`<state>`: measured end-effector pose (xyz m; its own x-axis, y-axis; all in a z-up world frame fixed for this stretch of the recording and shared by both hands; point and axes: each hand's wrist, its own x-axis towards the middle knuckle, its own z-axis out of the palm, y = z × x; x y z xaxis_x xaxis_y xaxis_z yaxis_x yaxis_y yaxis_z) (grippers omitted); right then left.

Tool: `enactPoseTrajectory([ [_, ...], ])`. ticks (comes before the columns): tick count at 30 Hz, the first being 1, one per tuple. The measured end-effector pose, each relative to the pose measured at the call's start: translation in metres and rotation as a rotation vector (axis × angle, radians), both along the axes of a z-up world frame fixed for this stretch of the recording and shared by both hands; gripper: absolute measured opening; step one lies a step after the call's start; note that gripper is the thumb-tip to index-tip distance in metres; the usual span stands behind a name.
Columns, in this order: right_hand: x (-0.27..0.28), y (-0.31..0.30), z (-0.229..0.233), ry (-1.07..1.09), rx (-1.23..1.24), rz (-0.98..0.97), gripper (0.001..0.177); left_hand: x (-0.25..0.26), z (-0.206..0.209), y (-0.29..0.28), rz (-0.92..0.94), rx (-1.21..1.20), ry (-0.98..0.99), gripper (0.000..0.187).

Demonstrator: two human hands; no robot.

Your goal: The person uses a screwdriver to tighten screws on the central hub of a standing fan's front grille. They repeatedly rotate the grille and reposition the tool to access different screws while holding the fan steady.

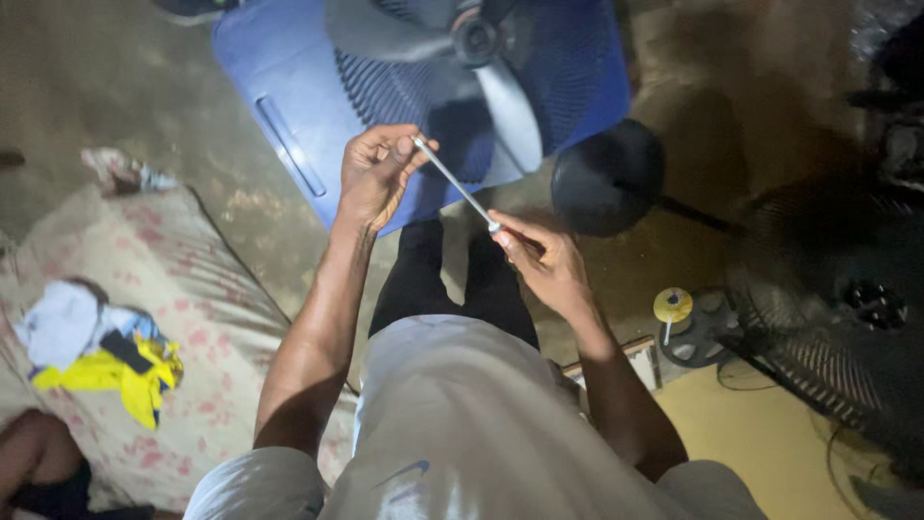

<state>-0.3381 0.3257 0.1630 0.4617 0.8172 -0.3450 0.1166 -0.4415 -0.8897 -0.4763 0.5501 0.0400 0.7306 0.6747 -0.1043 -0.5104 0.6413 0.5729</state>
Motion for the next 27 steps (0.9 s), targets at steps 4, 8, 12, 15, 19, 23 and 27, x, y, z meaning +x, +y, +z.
enactPoseTrajectory([
  [4, 0.003, -0.033, 0.032, -0.263, 0.049, -0.066, 0.035, 0.032, 0.028, -0.015, -0.122, 0.139, 0.006, 0.015],
  [8, 0.01, -0.077, 0.056, -0.439, 0.122, -0.136, 0.034, 0.065, 0.059, -0.032, -0.287, 0.377, 0.207, 0.015],
  [12, 0.011, -0.131, 0.059, -0.345, 0.049, -0.3, 0.034, 0.103, 0.086, -0.061, -0.436, 0.672, 0.261, 0.014],
  [15, 0.003, -0.168, 0.047, 0.034, 0.124, -0.525, 0.037, 0.138, 0.096, -0.09, -0.551, 0.654, 0.248, 0.014],
  [19, -0.002, -0.221, 0.035, -0.02, 0.113, -0.643, 0.041, 0.186, 0.101, -0.137, -0.767, 0.661, 0.187, 0.022],
  [23, -0.002, -0.271, 0.019, -0.029, 0.232, -0.765, 0.03, 0.227, 0.101, -0.198, -0.914, 0.665, 0.142, 0.028],
  [27, 0.001, -0.318, -0.007, -0.067, 0.271, -0.884, 0.028, 0.258, 0.104, -0.265, -0.984, 0.744, 0.085, 0.039],
])
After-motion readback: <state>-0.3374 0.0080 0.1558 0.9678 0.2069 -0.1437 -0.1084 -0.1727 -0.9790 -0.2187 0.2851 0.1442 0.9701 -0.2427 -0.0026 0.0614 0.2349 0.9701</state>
